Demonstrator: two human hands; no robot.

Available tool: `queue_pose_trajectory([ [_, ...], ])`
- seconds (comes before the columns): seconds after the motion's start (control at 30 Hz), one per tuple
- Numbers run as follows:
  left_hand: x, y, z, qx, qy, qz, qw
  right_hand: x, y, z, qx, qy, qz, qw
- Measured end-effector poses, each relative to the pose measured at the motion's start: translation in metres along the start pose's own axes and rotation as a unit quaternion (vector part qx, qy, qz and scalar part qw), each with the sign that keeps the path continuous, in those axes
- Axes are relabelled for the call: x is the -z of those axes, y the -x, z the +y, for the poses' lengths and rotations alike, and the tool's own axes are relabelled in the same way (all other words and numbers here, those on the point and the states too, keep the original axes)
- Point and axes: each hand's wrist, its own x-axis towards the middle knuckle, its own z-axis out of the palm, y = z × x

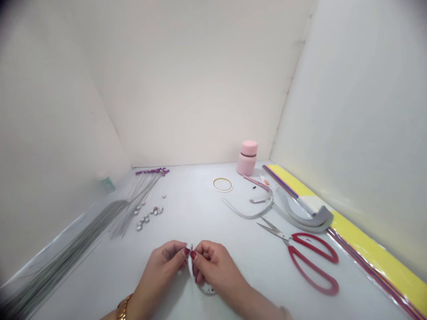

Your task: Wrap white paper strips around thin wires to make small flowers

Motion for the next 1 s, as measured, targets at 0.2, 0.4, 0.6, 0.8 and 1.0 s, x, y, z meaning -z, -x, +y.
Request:
queue_pose_trajectory([
  [0.2, 0.000, -0.001, -0.004, 0.023, 0.038, 0.009, 0.999, 0.000, 0.004, 0.000, 0.003, 0.055, -0.033, 0.998],
  [0.4, 0.002, -0.003, -0.005, 0.020, 0.052, 0.030, 0.998, 0.004, 0.002, -0.004, -0.012, -0.020, -0.031, 0.999],
  [0.6, 0.004, -0.004, -0.005, 0.016, 0.072, 0.051, 0.996, 0.009, 0.009, -0.023, -0.018, -0.143, -0.113, 0.983],
  [0.8, 0.004, -0.003, -0.005, 0.026, 0.097, 0.058, 0.993, 0.015, 0.010, -0.028, -0.001, -0.135, -0.096, 0.986],
  [1.0, 0.005, -0.005, -0.007, 0.034, 0.113, 0.075, 0.990, 0.024, 0.006, -0.029, 0.089, -0.111, 0.036, 0.989],
])
